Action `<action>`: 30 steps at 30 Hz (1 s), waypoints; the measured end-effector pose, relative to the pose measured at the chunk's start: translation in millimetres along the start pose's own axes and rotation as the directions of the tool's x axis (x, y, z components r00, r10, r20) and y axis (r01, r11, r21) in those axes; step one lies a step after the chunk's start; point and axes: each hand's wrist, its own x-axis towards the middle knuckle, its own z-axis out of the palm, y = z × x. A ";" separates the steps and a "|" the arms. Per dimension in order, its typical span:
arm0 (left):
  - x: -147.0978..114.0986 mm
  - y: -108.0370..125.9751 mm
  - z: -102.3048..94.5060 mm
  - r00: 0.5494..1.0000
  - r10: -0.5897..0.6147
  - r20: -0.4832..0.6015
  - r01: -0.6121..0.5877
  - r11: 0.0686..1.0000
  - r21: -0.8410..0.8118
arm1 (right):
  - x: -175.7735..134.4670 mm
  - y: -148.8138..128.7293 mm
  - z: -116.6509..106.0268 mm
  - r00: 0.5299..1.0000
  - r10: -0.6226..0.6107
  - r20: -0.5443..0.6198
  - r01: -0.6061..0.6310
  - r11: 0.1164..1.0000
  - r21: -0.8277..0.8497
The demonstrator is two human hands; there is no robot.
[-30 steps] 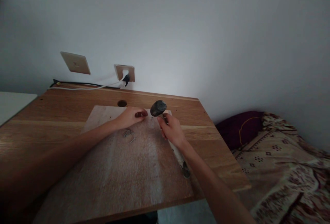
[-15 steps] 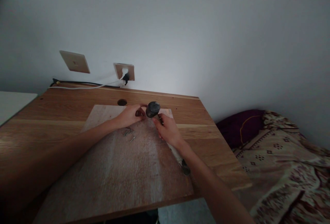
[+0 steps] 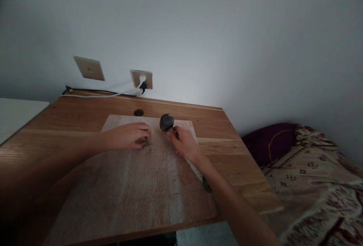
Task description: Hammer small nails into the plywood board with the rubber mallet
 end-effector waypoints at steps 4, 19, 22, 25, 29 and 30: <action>4.6 4.5 6.8 0.999 -0.031 -0.027 0.034 0.992 0.118 | -2.5 2.3 0.5 0.999 -0.022 -0.031 0.023 0.999 0.022; 12.9 10.7 17.7 0.996 0.090 -0.029 -0.074 0.934 0.350 | -2.6 12.3 -2.8 0.996 -0.050 -0.080 0.063 0.984 0.167; 12.3 5.5 25.2 0.989 0.123 -0.076 -0.091 0.940 0.328 | -2.1 14.1 3.2 0.996 -0.053 -0.069 0.072 0.947 0.312; 11.4 -8.7 33.3 0.984 0.063 -0.169 -0.026 0.976 0.215 | -1.2 14.2 11.7 0.999 -0.035 -0.013 0.037 0.871 0.489; 10.0 -23.8 36.7 0.953 -0.112 -0.282 0.117 0.993 0.001 | -1.8 14.0 18.7 0.999 -0.010 0.044 -0.021 0.754 0.657; 9.6 -25.1 36.1 0.952 -0.114 -0.285 0.111 0.993 -0.028 | -2.4 14.7 19.4 0.999 -0.007 0.036 -0.019 0.729 0.684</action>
